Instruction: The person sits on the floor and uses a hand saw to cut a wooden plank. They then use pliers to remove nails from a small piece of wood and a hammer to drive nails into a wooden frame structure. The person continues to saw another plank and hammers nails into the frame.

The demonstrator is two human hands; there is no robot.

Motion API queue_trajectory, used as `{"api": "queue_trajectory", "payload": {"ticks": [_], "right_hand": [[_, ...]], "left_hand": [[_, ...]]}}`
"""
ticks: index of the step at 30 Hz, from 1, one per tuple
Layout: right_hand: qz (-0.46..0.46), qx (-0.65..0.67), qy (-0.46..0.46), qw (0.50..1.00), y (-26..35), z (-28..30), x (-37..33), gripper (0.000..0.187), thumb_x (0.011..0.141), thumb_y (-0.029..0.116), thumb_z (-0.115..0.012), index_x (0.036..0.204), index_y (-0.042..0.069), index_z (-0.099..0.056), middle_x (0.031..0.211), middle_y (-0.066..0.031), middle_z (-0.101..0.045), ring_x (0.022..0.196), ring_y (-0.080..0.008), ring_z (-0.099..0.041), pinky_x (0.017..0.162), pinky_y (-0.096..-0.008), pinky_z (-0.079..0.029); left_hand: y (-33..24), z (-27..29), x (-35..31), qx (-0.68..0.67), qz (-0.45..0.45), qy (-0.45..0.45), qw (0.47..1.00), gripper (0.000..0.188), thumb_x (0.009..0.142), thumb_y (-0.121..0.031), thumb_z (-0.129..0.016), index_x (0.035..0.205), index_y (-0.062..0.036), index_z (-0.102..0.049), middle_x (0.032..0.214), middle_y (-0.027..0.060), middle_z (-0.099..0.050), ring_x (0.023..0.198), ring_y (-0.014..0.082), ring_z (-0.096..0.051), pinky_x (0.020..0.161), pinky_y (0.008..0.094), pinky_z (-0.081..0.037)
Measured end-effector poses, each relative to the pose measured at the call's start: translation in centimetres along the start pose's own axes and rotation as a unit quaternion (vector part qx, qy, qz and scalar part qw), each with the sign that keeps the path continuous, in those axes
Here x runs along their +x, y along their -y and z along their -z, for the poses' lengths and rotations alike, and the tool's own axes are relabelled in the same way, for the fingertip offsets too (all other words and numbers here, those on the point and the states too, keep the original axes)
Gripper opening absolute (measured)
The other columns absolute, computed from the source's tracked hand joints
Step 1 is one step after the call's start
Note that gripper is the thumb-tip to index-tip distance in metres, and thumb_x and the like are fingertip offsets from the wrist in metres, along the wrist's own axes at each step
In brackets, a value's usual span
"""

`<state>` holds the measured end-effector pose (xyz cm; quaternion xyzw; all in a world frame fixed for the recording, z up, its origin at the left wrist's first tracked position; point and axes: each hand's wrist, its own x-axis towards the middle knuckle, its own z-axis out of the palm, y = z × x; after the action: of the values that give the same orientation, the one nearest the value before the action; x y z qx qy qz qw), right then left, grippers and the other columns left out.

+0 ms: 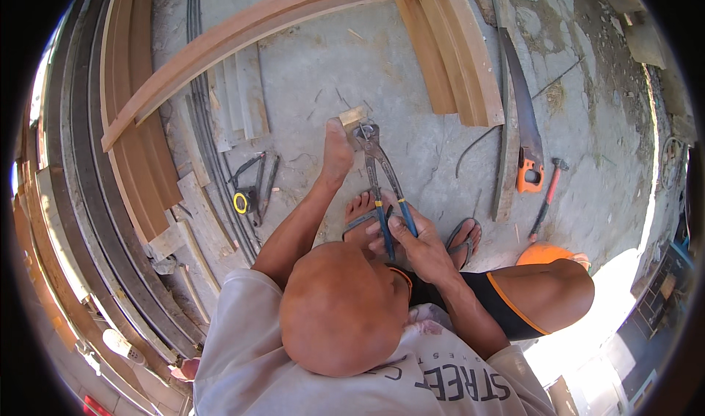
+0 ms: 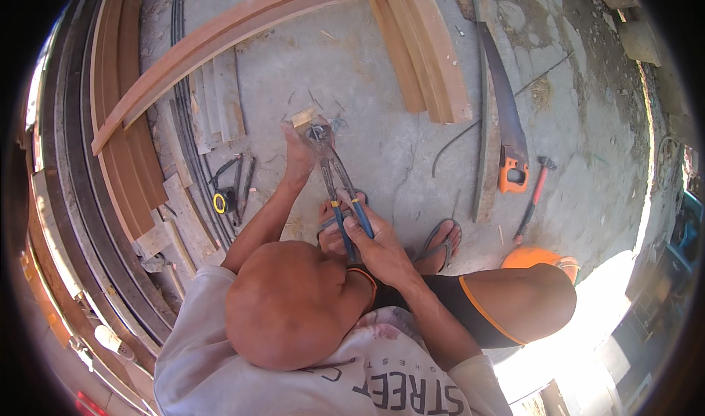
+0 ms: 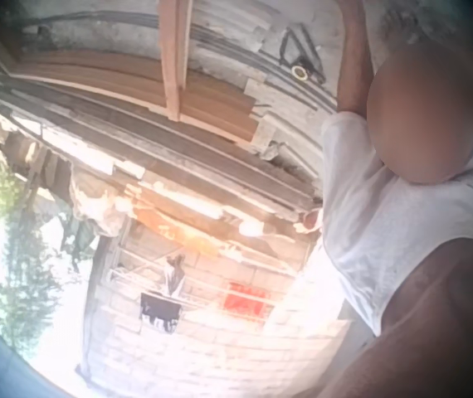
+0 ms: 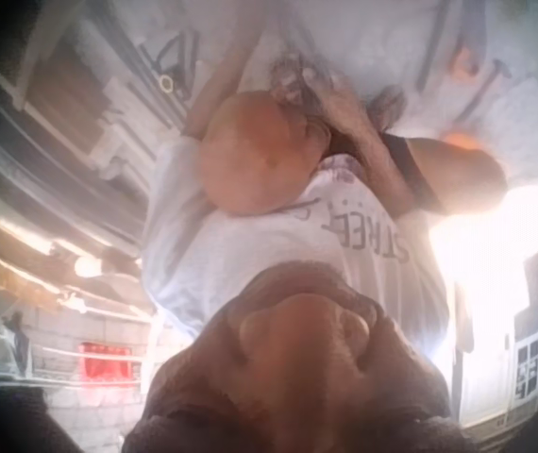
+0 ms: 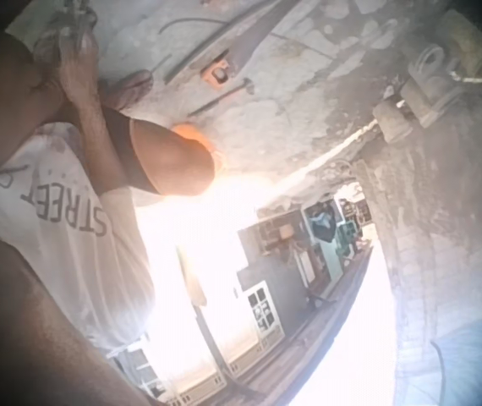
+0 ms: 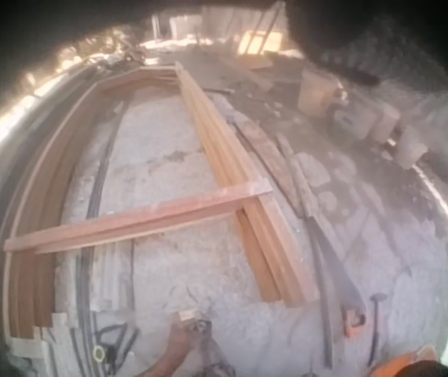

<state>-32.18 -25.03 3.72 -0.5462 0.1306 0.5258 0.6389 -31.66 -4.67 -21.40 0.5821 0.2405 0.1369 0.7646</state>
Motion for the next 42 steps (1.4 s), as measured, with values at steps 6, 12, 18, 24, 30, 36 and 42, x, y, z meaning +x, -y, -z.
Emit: {"api": "queue_trajectory", "payload": {"ticks": [6,12,18,24,30,36,42], "right_hand": [[-0.037,0.004,0.018,0.999,-0.1,1.3,-0.2,0.052,0.117,0.030,-0.049,0.164,0.009,-0.041,0.091,-0.0037,-0.062,0.072,-0.0115,-0.057,0.068,-0.0279,-0.051],[0.081,-0.091,0.019,0.992,-6.0,1.8,4.5,0.052,0.117,0.031,-0.048,0.162,0.007,-0.044,0.095,-0.0019,-0.064,0.078,-0.0113,-0.061,0.071,-0.0273,-0.053],[-0.007,-0.026,0.025,0.999,0.7,0.7,0.7,0.051,0.117,0.030,-0.050,0.161,0.005,-0.044,0.097,-0.0018,-0.063,0.083,-0.0108,-0.059,0.073,-0.0283,-0.055],[0.035,-0.087,0.017,0.995,-1.7,2.4,2.4,0.046,0.116,0.030,-0.050,0.152,0.001,-0.049,0.089,-0.0038,-0.061,0.075,-0.0122,-0.056,0.070,-0.0286,-0.050],[0.127,-0.102,0.028,0.986,-6.3,3.6,6.6,0.050,0.116,0.033,-0.050,0.151,-0.003,-0.049,0.087,-0.0031,-0.060,0.075,-0.0120,-0.056,0.069,-0.0286,-0.050],[0.003,-0.053,0.032,0.998,-0.8,2.4,1.7,0.059,0.116,0.034,-0.050,0.163,0.000,-0.039,0.088,-0.0038,-0.061,0.076,-0.0127,-0.057,0.071,-0.0286,-0.051],[0.174,-0.210,-0.008,0.962,-6.6,5.2,8.1,0.049,0.115,0.024,-0.052,0.158,0.000,-0.047,0.087,-0.0023,-0.060,0.075,-0.0122,-0.056,0.071,-0.0303,-0.051]], "left_hand": [[-2.6,-1.9,-0.1,0.063,-0.012,-0.042,0.997,0.095,0.102,-0.085,-0.014,0.102,-0.0038,-0.064,0.080,0.0066,-0.067,0.065,0.0178,-0.062,0.059,0.0329,-0.050],[-6.1,-1.9,-0.1,0.027,0.030,0.047,0.998,0.103,0.096,-0.091,-0.005,0.088,-0.0058,-0.062,0.069,0.0060,-0.064,0.060,0.0169,-0.060,0.056,0.0308,-0.047],[-1.7,-1.0,0.1,0.053,0.014,-0.041,0.998,0.099,0.100,-0.087,-0.010,0.098,-0.0051,-0.064,0.077,0.0057,-0.066,0.065,0.0167,-0.062,0.059,0.0321,-0.050],[-0.6,0.5,0.3,0.023,0.037,0.057,0.997,0.055,0.119,-0.043,-0.025,0.122,0.0025,-0.056,0.112,0.0096,-0.061,0.103,0.0176,-0.054,0.096,0.0341,-0.047],[1.6,2.0,0.7,0.024,0.029,0.087,0.995,0.059,0.119,-0.044,-0.024,0.120,0.0047,-0.057,0.111,0.0137,-0.061,0.105,0.0216,-0.054,0.098,0.0365,-0.045],[1.0,1.1,0.5,0.060,0.010,0.041,0.997,0.062,0.118,-0.045,-0.023,0.117,0.0064,-0.058,0.113,0.0159,-0.062,0.107,0.0253,-0.054,0.100,0.0392,-0.044],[-1.3,0.3,1.7,-0.040,0.052,0.023,0.998,0.075,0.115,-0.061,-0.020,0.114,0.0018,-0.060,0.100,0.0110,-0.064,0.094,0.0212,-0.058,0.091,0.0362,-0.049]]}}
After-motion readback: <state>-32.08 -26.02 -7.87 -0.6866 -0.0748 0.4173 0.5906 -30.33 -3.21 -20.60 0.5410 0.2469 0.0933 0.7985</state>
